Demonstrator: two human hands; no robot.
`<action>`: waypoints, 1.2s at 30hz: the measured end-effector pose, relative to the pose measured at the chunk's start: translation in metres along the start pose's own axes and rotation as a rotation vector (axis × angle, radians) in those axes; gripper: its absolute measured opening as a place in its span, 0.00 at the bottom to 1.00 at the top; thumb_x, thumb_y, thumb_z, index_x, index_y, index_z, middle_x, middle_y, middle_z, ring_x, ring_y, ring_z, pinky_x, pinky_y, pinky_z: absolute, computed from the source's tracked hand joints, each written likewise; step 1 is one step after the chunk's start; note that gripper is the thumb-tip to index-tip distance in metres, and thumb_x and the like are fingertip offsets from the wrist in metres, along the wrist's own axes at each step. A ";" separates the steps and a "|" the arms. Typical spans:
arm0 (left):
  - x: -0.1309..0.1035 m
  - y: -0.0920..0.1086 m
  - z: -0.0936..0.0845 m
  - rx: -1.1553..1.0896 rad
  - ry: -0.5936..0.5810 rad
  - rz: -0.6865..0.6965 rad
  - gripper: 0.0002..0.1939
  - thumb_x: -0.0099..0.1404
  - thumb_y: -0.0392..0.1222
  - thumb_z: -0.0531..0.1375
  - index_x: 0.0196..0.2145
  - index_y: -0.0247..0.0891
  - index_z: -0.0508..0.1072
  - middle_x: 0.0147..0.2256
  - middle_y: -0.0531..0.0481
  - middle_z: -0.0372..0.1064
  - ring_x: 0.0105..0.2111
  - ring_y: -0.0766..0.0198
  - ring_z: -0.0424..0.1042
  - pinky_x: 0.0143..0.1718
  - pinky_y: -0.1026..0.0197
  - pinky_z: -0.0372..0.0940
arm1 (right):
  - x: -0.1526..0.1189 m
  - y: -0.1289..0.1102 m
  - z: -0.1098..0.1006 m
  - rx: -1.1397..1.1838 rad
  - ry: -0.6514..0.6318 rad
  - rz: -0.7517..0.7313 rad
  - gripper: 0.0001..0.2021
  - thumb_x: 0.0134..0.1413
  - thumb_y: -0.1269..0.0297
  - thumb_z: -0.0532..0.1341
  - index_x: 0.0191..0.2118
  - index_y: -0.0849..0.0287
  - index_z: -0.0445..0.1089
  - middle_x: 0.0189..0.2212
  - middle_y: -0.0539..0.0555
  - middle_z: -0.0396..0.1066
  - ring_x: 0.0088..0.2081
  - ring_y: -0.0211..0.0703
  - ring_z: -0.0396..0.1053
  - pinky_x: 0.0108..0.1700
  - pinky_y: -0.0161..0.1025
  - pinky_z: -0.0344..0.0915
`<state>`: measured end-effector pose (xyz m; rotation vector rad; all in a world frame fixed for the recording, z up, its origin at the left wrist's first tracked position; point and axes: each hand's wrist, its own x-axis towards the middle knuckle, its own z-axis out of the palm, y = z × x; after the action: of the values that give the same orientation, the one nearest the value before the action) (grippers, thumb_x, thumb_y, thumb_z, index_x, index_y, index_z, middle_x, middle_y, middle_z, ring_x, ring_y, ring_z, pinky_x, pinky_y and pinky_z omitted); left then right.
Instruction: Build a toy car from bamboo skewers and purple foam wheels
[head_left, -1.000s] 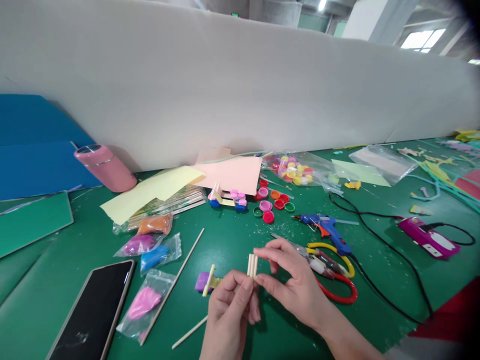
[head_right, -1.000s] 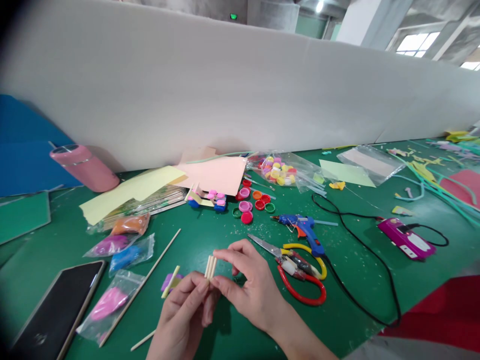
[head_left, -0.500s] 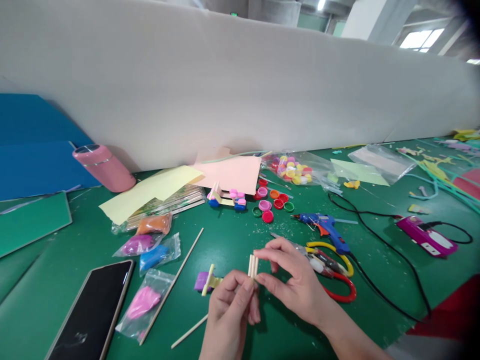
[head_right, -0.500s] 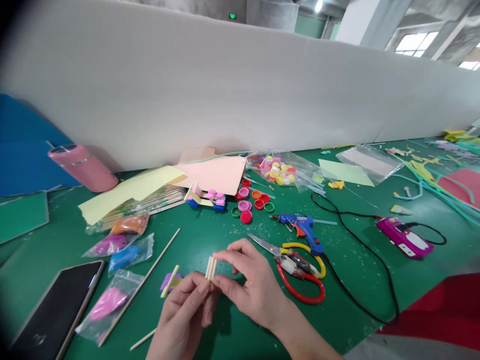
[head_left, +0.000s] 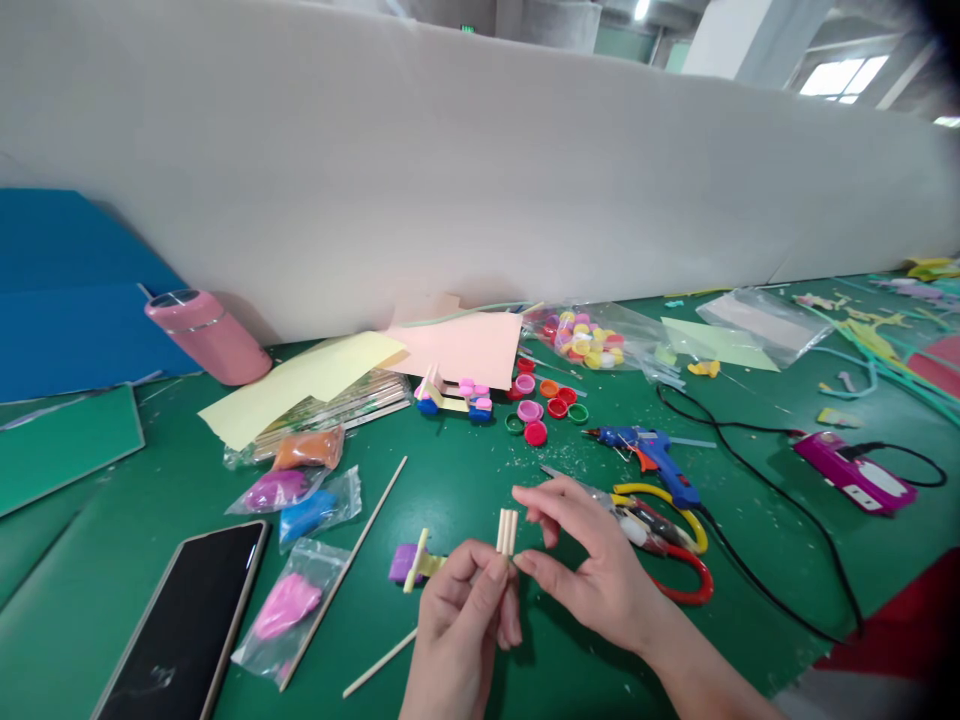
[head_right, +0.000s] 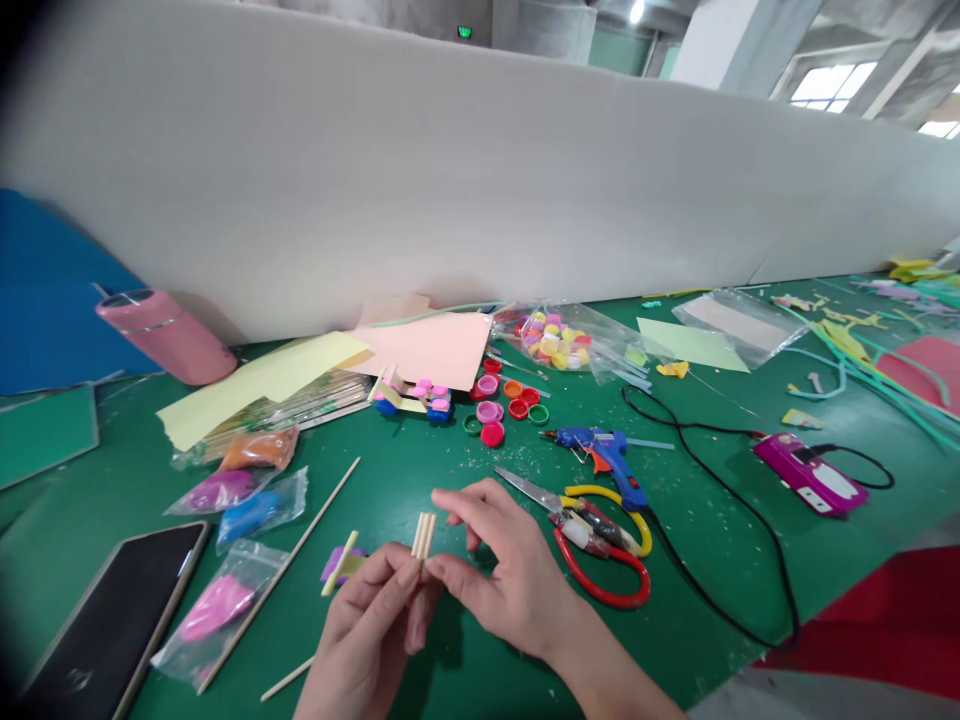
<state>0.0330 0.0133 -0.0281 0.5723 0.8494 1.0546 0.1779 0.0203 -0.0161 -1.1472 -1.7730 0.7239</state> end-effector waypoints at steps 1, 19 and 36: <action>0.000 0.000 0.000 -0.001 0.002 -0.001 0.13 0.54 0.45 0.63 0.20 0.34 0.68 0.11 0.58 0.60 0.14 0.74 0.55 0.20 0.69 0.49 | -0.001 0.000 0.000 0.002 0.006 0.005 0.21 0.52 0.70 0.59 0.53 0.55 0.60 0.36 0.51 0.61 0.31 0.38 0.60 0.39 0.38 0.62; 0.000 0.000 0.000 0.013 -0.015 -0.007 0.12 0.54 0.45 0.63 0.21 0.34 0.69 0.11 0.58 0.60 0.14 0.75 0.55 0.21 0.69 0.49 | -0.003 0.005 0.002 -0.070 0.001 -0.037 0.17 0.53 0.68 0.60 0.50 0.55 0.64 0.38 0.52 0.62 0.32 0.38 0.62 0.35 0.35 0.63; -0.001 0.001 0.002 0.057 0.009 -0.014 0.14 0.51 0.47 0.65 0.21 0.33 0.69 0.12 0.58 0.60 0.13 0.76 0.55 0.19 0.70 0.48 | 0.000 0.003 -0.003 -0.255 -0.024 -0.106 0.15 0.56 0.63 0.57 0.49 0.57 0.65 0.36 0.54 0.67 0.33 0.41 0.64 0.36 0.37 0.64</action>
<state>0.0337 0.0126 -0.0260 0.6088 0.8921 1.0232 0.1823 0.0212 -0.0174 -1.2029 -1.9718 0.4596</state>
